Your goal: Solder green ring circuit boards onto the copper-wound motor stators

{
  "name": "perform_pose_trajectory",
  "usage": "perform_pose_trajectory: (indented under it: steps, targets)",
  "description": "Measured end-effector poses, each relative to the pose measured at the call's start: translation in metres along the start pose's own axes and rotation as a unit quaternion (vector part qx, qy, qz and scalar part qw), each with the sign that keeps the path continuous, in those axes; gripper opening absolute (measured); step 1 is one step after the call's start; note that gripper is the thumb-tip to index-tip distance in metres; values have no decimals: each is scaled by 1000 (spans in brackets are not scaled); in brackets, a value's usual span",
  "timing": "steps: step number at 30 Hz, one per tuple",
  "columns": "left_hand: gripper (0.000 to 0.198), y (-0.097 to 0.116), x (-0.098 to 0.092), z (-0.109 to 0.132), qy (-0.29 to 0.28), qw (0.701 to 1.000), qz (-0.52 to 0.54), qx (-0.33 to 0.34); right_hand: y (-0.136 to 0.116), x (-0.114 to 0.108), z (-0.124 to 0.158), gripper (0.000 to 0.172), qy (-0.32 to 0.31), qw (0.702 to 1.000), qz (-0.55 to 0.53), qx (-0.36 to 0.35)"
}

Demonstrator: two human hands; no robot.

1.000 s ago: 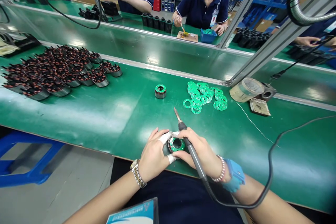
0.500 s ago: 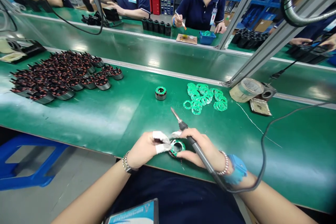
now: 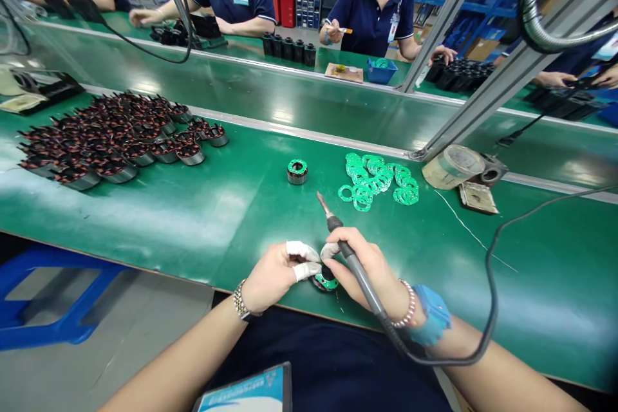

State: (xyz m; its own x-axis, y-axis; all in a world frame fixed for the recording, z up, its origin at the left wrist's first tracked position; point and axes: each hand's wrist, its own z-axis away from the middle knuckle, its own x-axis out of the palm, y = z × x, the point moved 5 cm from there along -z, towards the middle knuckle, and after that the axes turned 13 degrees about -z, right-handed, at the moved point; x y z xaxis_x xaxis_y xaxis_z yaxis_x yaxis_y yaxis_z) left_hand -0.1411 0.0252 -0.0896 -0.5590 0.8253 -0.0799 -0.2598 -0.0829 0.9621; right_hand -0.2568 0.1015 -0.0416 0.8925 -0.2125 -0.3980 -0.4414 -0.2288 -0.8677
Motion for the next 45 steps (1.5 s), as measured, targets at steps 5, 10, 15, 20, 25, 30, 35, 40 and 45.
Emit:
perform_pose_trajectory:
  steps: [5,10,15,20,25,30,35,40,45]
  targets:
    - [11,2,3,3,6,1000,-12,1,-3,10,9,28,41,998,43,-20]
    - [14,3,4,5,-3,1000,-24,-15,-11,2,15,19,76,995,50,-33]
    - [15,2,3,0,-34,997,-9,-62,-21,-26,28,17,61,997,11,-41]
    - [16,0,2,-1,-35,996,-11,-86,-24,-39,43,31,46,996,23,-71]
    - [13,1,2,-2,-31,995,-29,-86,-21,-38,45,23,25,998,-35,-36]
    - [11,1,2,-1,-26,996,-35,-84,-20,-34,42,23,12,999,-44,-28]
    - [9,1,2,-1,-15,996,-37,-85,-23,-34,40,23,12,998,-48,-34]
    - [10,2,2,-1,-10,996,-35,-86,-24,-34,41,23,8,998,-47,-39]
    - [12,2,1,-1,-4,996,-28,-87,-23,-39,44,23,16,999,-29,-34]
